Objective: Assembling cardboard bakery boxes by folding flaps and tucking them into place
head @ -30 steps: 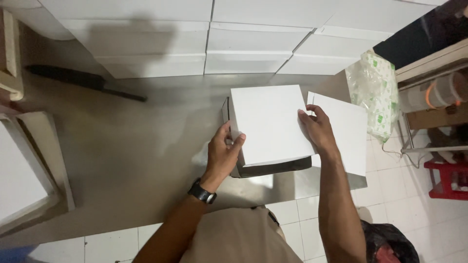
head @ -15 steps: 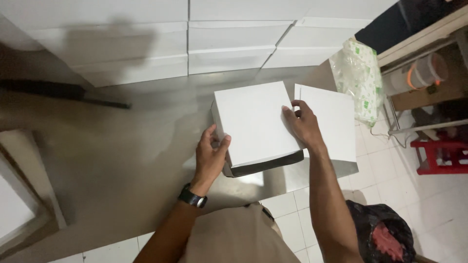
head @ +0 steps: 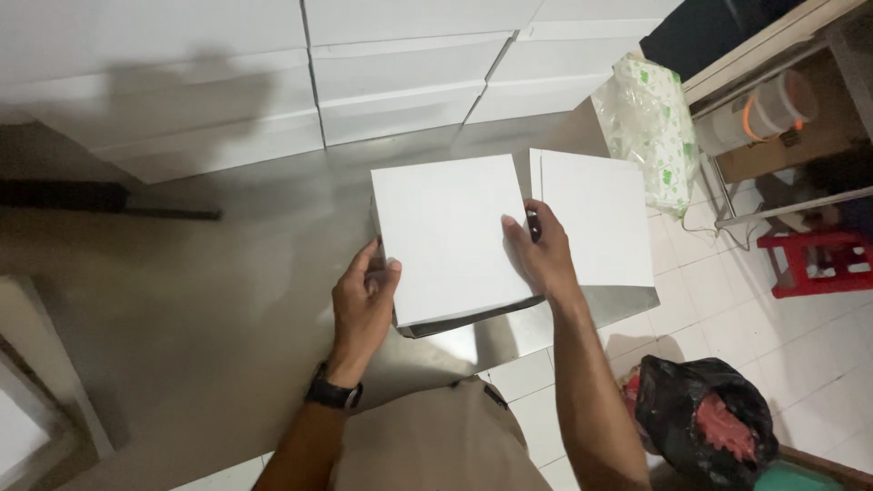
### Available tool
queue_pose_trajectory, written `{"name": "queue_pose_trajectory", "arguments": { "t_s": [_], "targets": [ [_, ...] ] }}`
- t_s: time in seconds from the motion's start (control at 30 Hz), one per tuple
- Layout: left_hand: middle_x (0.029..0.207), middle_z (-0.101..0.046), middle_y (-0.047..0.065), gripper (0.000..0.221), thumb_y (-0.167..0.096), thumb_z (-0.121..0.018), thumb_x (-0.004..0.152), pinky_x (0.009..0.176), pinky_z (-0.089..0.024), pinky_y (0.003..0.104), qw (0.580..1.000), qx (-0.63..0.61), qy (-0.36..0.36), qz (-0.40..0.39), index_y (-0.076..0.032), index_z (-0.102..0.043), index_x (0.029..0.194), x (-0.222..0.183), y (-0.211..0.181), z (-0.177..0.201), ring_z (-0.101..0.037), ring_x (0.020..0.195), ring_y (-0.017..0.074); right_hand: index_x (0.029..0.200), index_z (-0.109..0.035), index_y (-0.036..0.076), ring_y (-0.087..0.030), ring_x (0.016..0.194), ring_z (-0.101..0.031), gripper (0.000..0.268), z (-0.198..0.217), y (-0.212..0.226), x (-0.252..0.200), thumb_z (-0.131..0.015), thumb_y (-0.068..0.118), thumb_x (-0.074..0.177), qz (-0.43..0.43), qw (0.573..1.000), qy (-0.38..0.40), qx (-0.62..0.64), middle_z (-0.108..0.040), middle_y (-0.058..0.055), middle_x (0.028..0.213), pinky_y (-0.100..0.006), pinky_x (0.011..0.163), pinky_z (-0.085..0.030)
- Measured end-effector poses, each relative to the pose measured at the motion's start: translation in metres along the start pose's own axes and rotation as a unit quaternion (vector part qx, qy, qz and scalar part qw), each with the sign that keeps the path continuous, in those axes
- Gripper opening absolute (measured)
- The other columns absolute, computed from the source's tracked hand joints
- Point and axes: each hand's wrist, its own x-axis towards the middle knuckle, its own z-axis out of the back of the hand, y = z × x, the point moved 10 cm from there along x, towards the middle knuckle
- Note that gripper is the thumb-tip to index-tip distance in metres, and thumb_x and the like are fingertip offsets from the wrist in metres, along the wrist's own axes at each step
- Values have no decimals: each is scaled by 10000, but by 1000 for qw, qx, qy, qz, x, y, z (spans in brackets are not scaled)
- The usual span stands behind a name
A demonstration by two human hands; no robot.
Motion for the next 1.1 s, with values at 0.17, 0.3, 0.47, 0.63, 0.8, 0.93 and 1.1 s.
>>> {"name": "queue_pose_trajectory", "arguments": {
  "t_s": [0.17,0.3,0.47,0.63,0.8,0.93,1.1],
  "targets": [
    [1179,-706,310,622,-379,-658,959,885,-565,519,997,65,32,-25,-8,-580,1452,-7,-2,-9,-688,1092,479,1376,-568,-20,-450,1031,-691,600,8,-7,-20,-666,413,971,-15,999,-10,-32,-685,-325,1103,-544,843,-572],
    [1149,-724,312,624,-329,-636,962,823,-579,531,991,113,65,-42,24,-541,1467,-16,-10,-23,-708,1010,496,1412,-553,-30,-482,1115,-683,715,7,-7,-25,-619,521,962,-17,995,12,-93,-693,-332,1171,-571,908,-568],
    [1176,-715,327,641,-337,-622,974,851,-601,516,990,117,72,-33,40,-509,1480,-18,-18,-20,-708,1064,498,1416,-570,-39,-485,1149,-665,705,5,0,-24,-628,504,969,-1,988,20,-154,-690,-326,1192,-572,936,-565],
    [1283,-645,374,704,-347,-592,979,861,-622,498,986,136,100,-17,35,-419,1545,-24,-28,-25,-674,1133,522,1393,-588,-52,-443,1118,-689,641,2,-2,-12,-650,438,985,26,986,10,-165,-699,-279,1164,-537,908,-581],
    [1331,-611,368,709,-341,-565,991,774,-651,527,983,152,108,-2,6,-366,1576,-20,-22,-27,-698,1084,514,1401,-576,-38,-446,1144,-673,658,-6,5,-9,-632,464,979,43,983,25,-178,-686,-265,1186,-568,948,-567],
    [1345,-598,375,731,-348,-564,987,731,-662,517,985,132,109,11,27,-345,1576,-20,-19,-27,-693,1083,524,1392,-590,-6,-430,1158,-669,619,-8,1,-9,-636,457,983,44,985,9,-169,-687,-239,1184,-562,962,-559],
    [1344,-715,77,752,-457,-592,918,752,-540,317,985,161,70,3,-191,-400,1594,-16,10,-19,-686,817,131,1359,-565,41,-305,1110,-658,728,-8,-9,-9,-531,608,904,30,991,-4,-129,-694,-114,1257,-392,889,-503]
  ]
}}
